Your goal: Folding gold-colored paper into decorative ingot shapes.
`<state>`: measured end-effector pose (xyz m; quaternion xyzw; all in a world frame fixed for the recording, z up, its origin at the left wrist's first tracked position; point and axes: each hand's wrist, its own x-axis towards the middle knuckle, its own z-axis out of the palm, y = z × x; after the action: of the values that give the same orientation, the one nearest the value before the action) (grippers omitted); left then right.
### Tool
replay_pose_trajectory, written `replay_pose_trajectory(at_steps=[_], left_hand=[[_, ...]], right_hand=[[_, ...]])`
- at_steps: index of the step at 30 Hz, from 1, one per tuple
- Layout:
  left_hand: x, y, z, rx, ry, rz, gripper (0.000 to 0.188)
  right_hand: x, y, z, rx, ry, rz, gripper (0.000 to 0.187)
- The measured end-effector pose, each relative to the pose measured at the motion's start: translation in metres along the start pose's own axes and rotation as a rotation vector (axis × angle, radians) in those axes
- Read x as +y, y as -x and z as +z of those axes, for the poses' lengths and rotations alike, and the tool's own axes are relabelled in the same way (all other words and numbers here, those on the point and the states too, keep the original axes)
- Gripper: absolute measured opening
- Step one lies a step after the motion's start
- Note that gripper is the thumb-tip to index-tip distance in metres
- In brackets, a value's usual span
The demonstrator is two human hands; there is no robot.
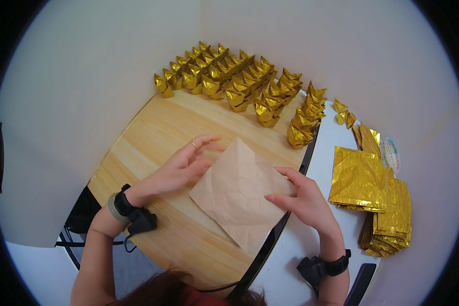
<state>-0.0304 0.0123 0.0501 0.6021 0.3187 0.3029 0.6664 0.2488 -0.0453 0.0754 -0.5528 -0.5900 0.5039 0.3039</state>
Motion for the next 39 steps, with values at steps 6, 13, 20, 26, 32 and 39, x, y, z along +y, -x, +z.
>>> replay_pose_trajectory(at_steps=[6, 13, 20, 26, 32, 39], left_hand=[[-0.028, -0.011, -0.010, -0.393, -1.209, 0.538, 0.065], [-0.038, -0.005, 0.006, -0.426, -1.330, 0.300, 0.079], [-0.029, 0.003, 0.003, -0.383, -1.386, 0.263, 0.090], [-0.023, 0.006, 0.007, -0.294, -1.519, 0.374, 0.076], [-0.021, 0.010, 0.004, -0.208, -1.369, 0.487, 0.039], [-0.002, 0.003, 0.012, -0.018, -0.856, -0.142, 0.040]], right_hand=[[0.025, -0.012, 0.012, 0.169, 0.662, -0.328, 0.064], [0.031, 0.003, 0.061, -0.056, 1.036, -0.534, 0.090], [0.040, 0.007, 0.039, -0.023, 1.113, -0.321, 0.101], [0.023, 0.014, 0.045, -0.144, 1.088, -0.515, 0.094], [0.020, 0.010, 0.040, -0.057, 0.855, -0.465, 0.056], [0.027, 0.000, 0.018, 0.188, 0.299, -0.102, 0.053]])
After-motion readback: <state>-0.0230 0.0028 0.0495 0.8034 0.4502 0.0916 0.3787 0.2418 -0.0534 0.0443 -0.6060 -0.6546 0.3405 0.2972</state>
